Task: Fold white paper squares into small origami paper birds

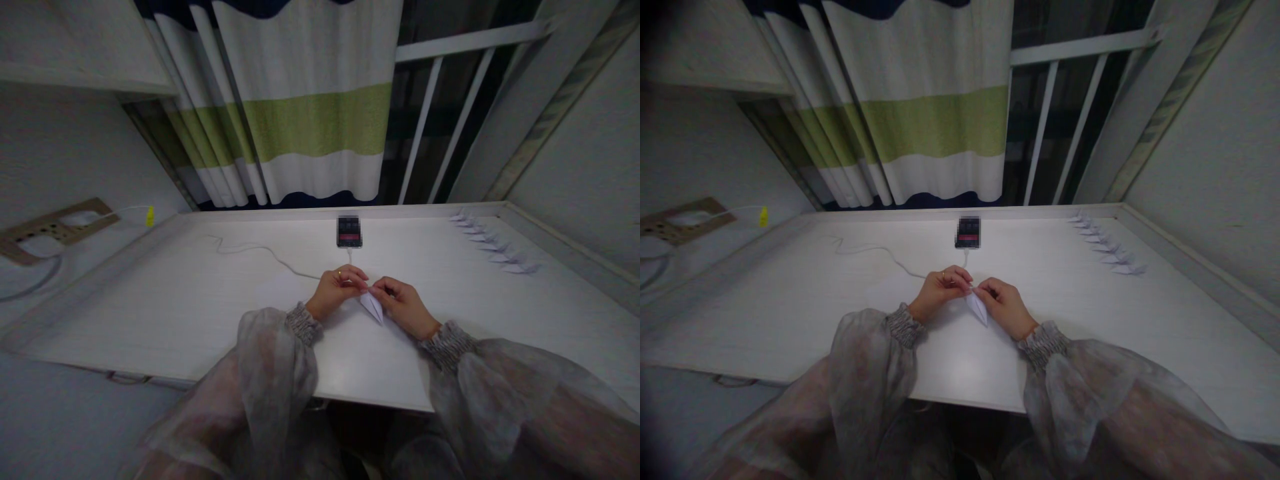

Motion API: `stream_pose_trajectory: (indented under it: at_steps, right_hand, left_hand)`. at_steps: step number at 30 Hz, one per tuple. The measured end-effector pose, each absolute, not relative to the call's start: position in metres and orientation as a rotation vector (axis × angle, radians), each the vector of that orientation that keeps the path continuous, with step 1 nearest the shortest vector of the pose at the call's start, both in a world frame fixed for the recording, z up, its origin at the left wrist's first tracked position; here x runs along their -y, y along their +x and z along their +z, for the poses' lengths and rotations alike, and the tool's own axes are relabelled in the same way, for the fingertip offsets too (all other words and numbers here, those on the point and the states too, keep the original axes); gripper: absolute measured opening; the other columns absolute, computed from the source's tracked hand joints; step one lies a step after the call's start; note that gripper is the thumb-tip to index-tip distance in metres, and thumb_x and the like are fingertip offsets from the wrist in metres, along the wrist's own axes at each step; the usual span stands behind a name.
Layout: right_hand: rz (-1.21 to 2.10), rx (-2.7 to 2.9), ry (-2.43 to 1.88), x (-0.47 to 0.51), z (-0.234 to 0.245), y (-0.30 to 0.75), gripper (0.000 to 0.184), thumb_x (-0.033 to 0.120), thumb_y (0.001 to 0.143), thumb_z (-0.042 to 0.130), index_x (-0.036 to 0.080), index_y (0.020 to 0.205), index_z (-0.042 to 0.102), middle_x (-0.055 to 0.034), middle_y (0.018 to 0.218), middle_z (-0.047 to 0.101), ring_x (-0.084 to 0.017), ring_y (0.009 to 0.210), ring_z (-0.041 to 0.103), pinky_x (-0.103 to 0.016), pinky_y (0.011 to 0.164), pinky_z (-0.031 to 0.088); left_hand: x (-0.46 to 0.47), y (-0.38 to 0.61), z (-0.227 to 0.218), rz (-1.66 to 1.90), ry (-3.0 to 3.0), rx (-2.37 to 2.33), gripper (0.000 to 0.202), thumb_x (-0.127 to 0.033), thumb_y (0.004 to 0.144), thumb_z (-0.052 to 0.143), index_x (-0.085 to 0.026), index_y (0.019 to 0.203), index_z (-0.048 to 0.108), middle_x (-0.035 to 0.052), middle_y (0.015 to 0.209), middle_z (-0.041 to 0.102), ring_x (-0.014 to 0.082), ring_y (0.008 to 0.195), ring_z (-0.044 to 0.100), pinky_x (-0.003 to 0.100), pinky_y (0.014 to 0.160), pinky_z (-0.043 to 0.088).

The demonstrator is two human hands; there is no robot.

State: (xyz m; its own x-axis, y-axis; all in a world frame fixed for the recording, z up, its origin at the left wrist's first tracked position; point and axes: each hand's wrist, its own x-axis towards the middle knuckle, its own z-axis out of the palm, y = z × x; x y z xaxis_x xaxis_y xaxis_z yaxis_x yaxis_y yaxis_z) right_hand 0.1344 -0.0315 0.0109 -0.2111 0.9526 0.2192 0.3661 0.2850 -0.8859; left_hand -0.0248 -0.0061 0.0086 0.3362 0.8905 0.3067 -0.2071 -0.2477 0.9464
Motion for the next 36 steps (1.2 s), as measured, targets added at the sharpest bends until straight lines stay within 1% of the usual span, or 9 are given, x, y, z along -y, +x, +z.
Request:
stream_pose_trajectory:
  at_steps: [2, 6, 11, 16, 20, 24, 27, 30, 36]
  right_hand:
    - [0.910, 1.734, -1.200, 0.031, 0.011, 0.135, 0.027, 0.042, 0.073, 0.050, 0.017, 0.064, 0.053, 0.0020, 0.057, 0.046, -0.011, 0.054, 0.039, -0.024, 0.051, 0.032]
    - [0.974, 1.689, -1.169, 0.031, 0.010, 0.134, 0.029, 0.045, 0.073, 0.050, 0.017, 0.066, 0.053, 0.0028, 0.056, 0.044, -0.010, 0.052, 0.037, -0.024, 0.048, 0.030]
    - [1.078, 1.622, -1.158, 0.031, 0.010, 0.132, 0.031, 0.048, 0.071, 0.052, 0.018, 0.067, 0.053, 0.0043, 0.053, 0.042, -0.009, 0.048, 0.033, -0.023, 0.045, 0.027]
    - [1.070, 1.643, -1.137, 0.031, 0.008, 0.134, 0.030, 0.047, 0.071, 0.052, 0.017, 0.066, 0.053, 0.0034, 0.055, 0.043, -0.009, 0.050, 0.036, -0.023, 0.047, 0.029]
    - [1.046, 1.675, -1.137, 0.031, 0.006, 0.135, 0.029, 0.045, 0.072, 0.052, 0.017, 0.066, 0.053, 0.0032, 0.055, 0.043, -0.009, 0.051, 0.036, -0.023, 0.047, 0.029]
    - [1.034, 1.711, -1.160, 0.032, 0.006, 0.135, 0.028, 0.044, 0.073, 0.050, 0.017, 0.068, 0.054, 0.0038, 0.054, 0.042, -0.009, 0.049, 0.033, -0.023, 0.045, 0.027]
    - [1.031, 1.706, -1.149, 0.032, 0.007, 0.134, 0.027, 0.044, 0.073, 0.050, 0.017, 0.069, 0.054, 0.0043, 0.053, 0.041, -0.009, 0.048, 0.033, -0.023, 0.045, 0.026]
    - [1.026, 1.696, -1.145, 0.032, 0.008, 0.134, 0.028, 0.045, 0.072, 0.051, 0.018, 0.066, 0.053, 0.0045, 0.052, 0.040, -0.009, 0.048, 0.033, -0.023, 0.045, 0.026]
    - [1.093, 1.675, -1.159, 0.033, 0.010, 0.132, 0.029, 0.047, 0.072, 0.050, 0.018, 0.069, 0.053, 0.0061, 0.048, 0.038, -0.008, 0.044, 0.030, -0.023, 0.043, 0.024]
  left_hand:
    - [0.006, -0.025, 0.008, 1.234, 1.470, -0.675, 0.009, -0.020, 0.056, 0.071, -0.014, 0.062, 0.066, 0.0030, 0.081, 0.056, 0.0109, 0.076, 0.052, 0.024, 0.065, 0.046]
    - [0.006, -0.024, 0.008, 1.326, 1.511, -0.700, 0.015, -0.020, 0.058, 0.070, -0.018, 0.072, 0.068, 0.0033, 0.085, 0.055, 0.0125, 0.082, 0.052, 0.023, 0.064, 0.047]
    - [0.008, -0.023, 0.009, 1.371, 1.504, -0.733, 0.015, -0.019, 0.058, 0.070, -0.018, 0.072, 0.068, 0.0036, 0.087, 0.055, 0.0131, 0.085, 0.052, 0.023, 0.066, 0.048]
    - [0.007, -0.022, 0.006, 1.321, 1.437, -0.682, 0.011, -0.019, 0.057, 0.071, -0.017, 0.067, 0.068, 0.0032, 0.082, 0.056, 0.0116, 0.080, 0.052, 0.024, 0.069, 0.047]
    - [0.008, -0.024, 0.007, 1.263, 1.465, -0.664, 0.013, -0.022, 0.056, 0.072, -0.016, 0.067, 0.067, 0.0037, 0.083, 0.055, 0.0114, 0.077, 0.052, 0.025, 0.067, 0.046]
    - [0.010, -0.027, 0.014, 1.265, 1.769, -0.702, 0.007, -0.024, 0.063, 0.067, -0.018, 0.066, 0.068, 0.0041, 0.081, 0.057, 0.0121, 0.076, 0.053, 0.028, 0.071, 0.045]
    - [0.010, -0.028, 0.017, 1.319, 2.014, -0.707, 0.009, -0.023, 0.068, 0.062, -0.021, 0.075, 0.068, 0.0048, 0.082, 0.058, 0.0130, 0.078, 0.054, 0.029, 0.074, 0.044]
    - [0.008, -0.030, 0.017, 1.331, 2.110, -0.727, 0.013, -0.025, 0.070, 0.061, -0.022, 0.081, 0.068, 0.0057, 0.085, 0.058, 0.0136, 0.080, 0.054, 0.028, 0.072, 0.044]
    - [0.005, -0.035, 0.014, 1.340, 2.207, -0.728, 0.013, -0.025, 0.073, 0.057, -0.022, 0.080, 0.068, 0.0067, 0.093, 0.055, 0.0092, 0.068, 0.052, 0.026, 0.065, 0.045]
